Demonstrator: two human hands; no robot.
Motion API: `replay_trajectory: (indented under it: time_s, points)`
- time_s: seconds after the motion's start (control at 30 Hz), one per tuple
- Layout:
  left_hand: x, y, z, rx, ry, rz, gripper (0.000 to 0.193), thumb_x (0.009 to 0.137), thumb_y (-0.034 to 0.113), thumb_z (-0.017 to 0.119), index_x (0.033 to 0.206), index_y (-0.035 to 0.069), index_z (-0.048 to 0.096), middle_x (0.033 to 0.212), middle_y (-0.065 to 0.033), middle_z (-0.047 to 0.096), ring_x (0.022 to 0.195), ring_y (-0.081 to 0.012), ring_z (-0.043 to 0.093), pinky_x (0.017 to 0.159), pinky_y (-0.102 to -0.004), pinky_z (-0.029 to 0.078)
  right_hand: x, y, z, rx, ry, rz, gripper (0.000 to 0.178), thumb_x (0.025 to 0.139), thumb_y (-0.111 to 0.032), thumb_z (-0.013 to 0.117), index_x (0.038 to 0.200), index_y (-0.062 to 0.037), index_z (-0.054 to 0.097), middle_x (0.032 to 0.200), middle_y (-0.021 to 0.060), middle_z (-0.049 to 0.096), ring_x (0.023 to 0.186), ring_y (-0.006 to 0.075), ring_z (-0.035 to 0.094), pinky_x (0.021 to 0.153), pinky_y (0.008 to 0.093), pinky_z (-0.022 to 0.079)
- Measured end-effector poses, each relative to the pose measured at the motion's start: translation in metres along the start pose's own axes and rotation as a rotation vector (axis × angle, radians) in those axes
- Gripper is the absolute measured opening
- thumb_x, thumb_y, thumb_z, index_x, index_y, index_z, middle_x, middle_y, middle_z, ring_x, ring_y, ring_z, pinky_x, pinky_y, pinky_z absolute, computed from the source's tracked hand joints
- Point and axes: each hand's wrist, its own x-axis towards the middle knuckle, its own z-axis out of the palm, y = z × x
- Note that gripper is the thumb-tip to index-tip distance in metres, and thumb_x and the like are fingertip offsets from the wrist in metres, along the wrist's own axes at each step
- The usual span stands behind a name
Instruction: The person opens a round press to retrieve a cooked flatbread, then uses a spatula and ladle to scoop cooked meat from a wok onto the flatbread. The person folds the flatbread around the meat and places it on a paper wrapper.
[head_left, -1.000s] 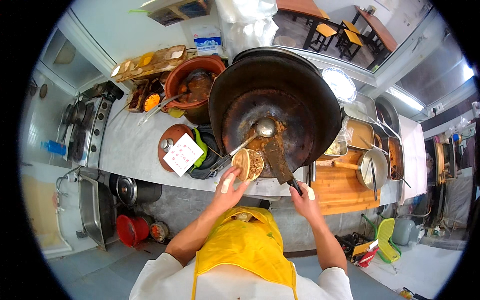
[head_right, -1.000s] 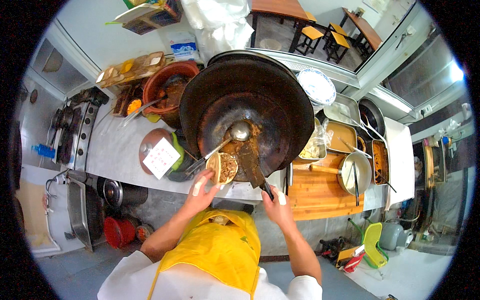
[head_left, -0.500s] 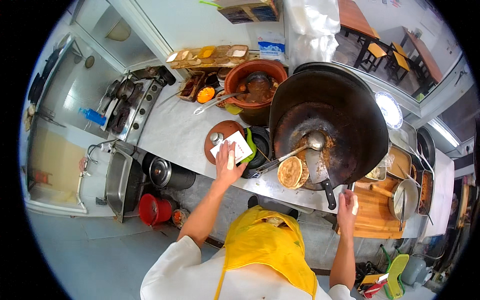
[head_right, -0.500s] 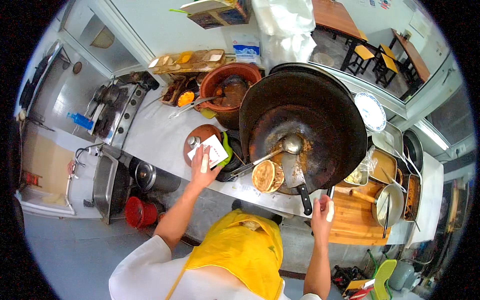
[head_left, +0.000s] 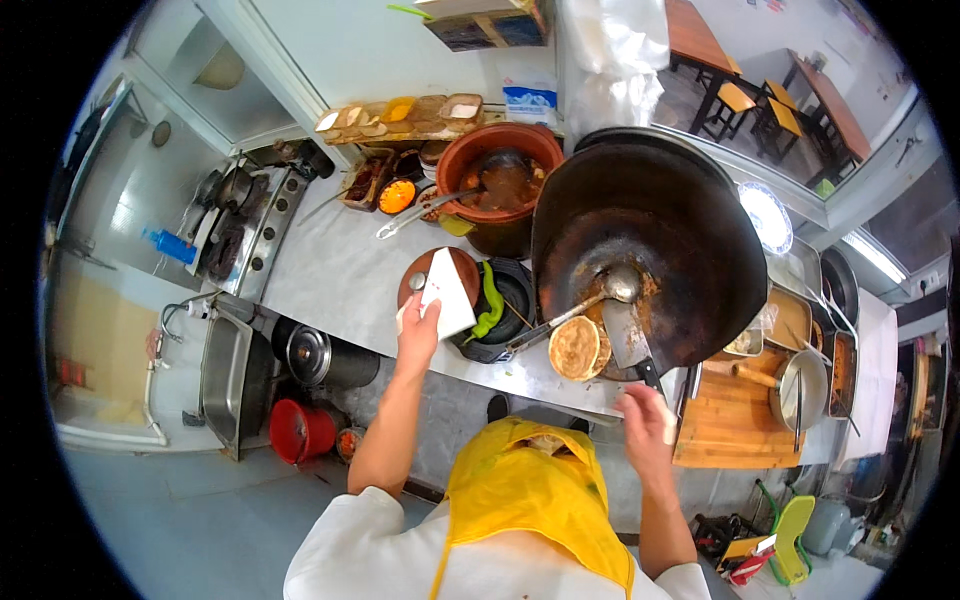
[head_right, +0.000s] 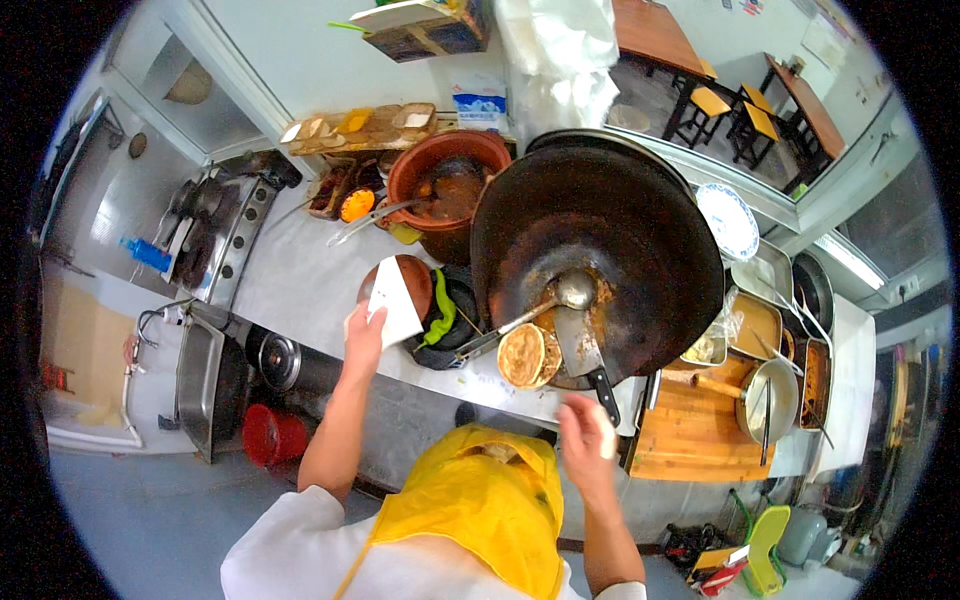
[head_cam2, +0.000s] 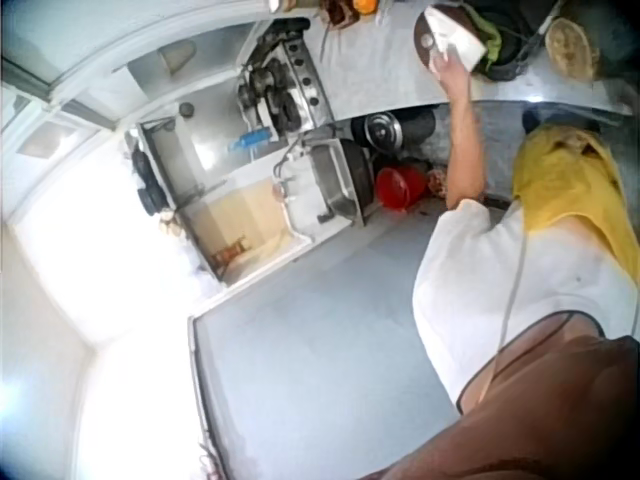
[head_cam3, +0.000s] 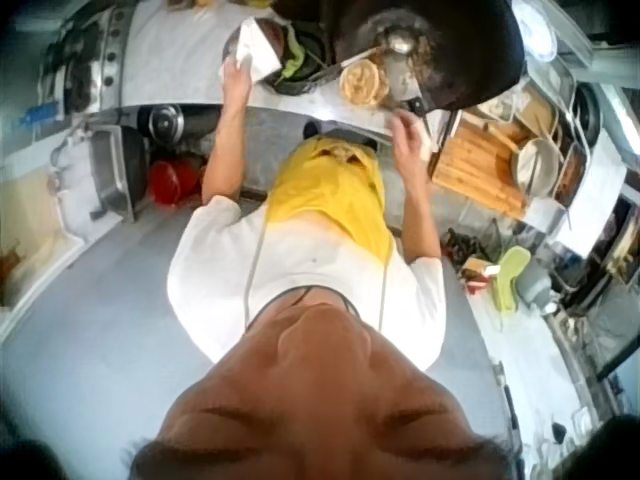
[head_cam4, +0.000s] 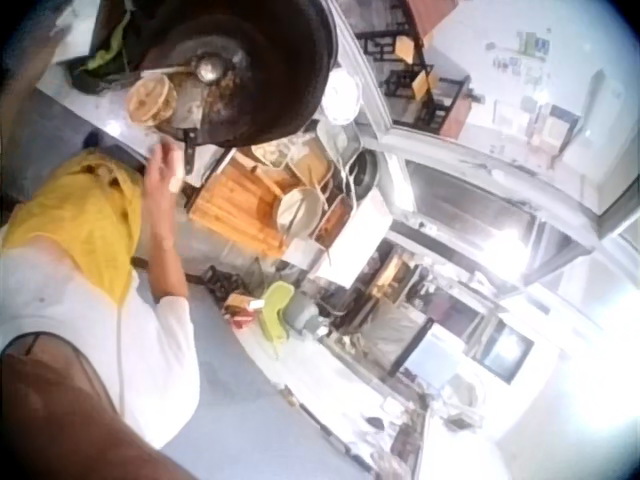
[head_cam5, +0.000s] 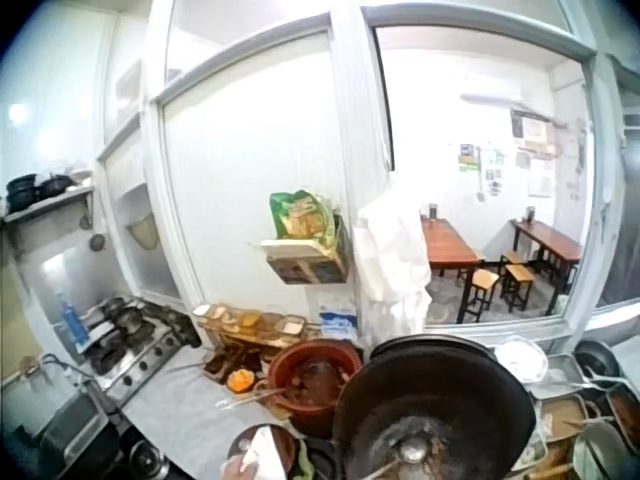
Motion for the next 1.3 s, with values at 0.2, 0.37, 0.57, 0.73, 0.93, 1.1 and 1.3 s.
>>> replay_trajectory:
  time_s: [0.2, 0.37, 0.57, 0.73, 0.93, 1.1, 1.3]
  points:
    - [-0.115, 0.069, 0.046, -0.607, -0.559, -0.447, 0.034, 0.105, 0.011, 0.06, 0.136, -0.004, 0.059, 0.119, -0.0081, 0.071, 0.103, -0.0143, 0.068, 0.091, -0.0317, 0.056, 0.023, 0.018, 0.08, 0.229, -0.288, 0.24, 0.031, 0.104, -0.023, 0.067, 0.12, 0.0042, 0.068, 0.1, 0.0053, 0.071, 0.09, 0.0128, 0.065, 0.083, 0.0292, 0.054]
    - [-0.15, 0.067, 0.077, -0.407, -0.459, -0.134, 0.037, 0.109, 0.019, 0.057, 0.137, -0.005, 0.059, 0.119, -0.0085, 0.071, 0.102, -0.0125, 0.067, 0.087, -0.029, 0.055, 0.018, 0.056, 0.078, 0.119, -0.233, 0.25, 0.024, 0.101, -0.021, 0.068, 0.108, 0.0015, 0.072, 0.084, 0.0027, 0.07, 0.079, 0.0086, 0.062, 0.073, 0.0275, 0.051]
    - [-0.131, 0.065, 0.084, -0.315, -0.685, -0.57, 0.037, 0.108, 0.024, 0.058, 0.125, -0.008, 0.065, 0.111, -0.0118, 0.074, 0.09, -0.0174, 0.073, 0.079, -0.032, 0.059, 0.005, 0.055, 0.048, 0.415, -0.307, 0.401, 0.016, 0.101, -0.018, 0.069, 0.098, -0.0022, 0.073, 0.087, -0.0065, 0.068, 0.078, 0.0039, 0.057, 0.068, 0.0252, 0.049]
    - [-0.128, 0.076, 0.091, -0.51, -0.652, -0.562, 0.034, 0.108, 0.025, 0.06, 0.117, -0.006, 0.071, 0.105, -0.0084, 0.075, 0.092, -0.0147, 0.072, 0.079, -0.0304, 0.058, -0.003, 0.055, 0.04, 0.055, -0.111, 0.252, 0.02, 0.099, -0.019, 0.07, 0.09, -0.0021, 0.069, 0.076, 0.0006, 0.065, 0.072, 0.0075, 0.057, 0.062, 0.0312, 0.047]
    - [-0.144, 0.055, 0.094, -0.08, -0.867, -0.391, 0.039, 0.11, 0.032, 0.057, 0.109, -0.003, 0.074, 0.097, -0.0018, 0.075, 0.085, -0.0069, 0.066, 0.077, -0.0265, 0.055, -0.004, 0.07, 0.023, -0.11, -0.225, 0.343, 0.022, 0.101, -0.025, 0.063, 0.104, -0.0042, 0.071, 0.089, 0.006, 0.073, 0.077, 0.0157, 0.067, 0.066, 0.0341, 0.052]
    - [-0.142, 0.03, 0.104, -0.191, -0.666, -0.415, 0.045, 0.112, 0.038, 0.052, 0.111, -0.002, 0.074, 0.095, -0.0019, 0.074, 0.082, -0.0092, 0.066, 0.075, -0.0273, 0.054, -0.014, 0.018, 0.018, 0.697, -0.55, 0.572, 0.047, 0.102, -0.037, 0.066, 0.136, -0.0049, 0.059, 0.117, 0.0035, 0.066, 0.097, 0.0119, 0.063, 0.075, 0.0296, 0.053]
    - [-0.133, 0.033, 0.111, -0.349, -0.776, -0.587, 0.048, 0.113, 0.04, 0.047, 0.11, 0.0, 0.074, 0.094, -0.0054, 0.073, 0.085, -0.0163, 0.068, 0.081, -0.0319, 0.054, -0.025, 0.051, 0.061, 0.315, -0.576, 0.331, 0.05, 0.104, -0.039, 0.064, 0.133, 0.0009, 0.061, 0.114, 0.0045, 0.066, 0.098, 0.0096, 0.059, 0.078, 0.0265, 0.051]
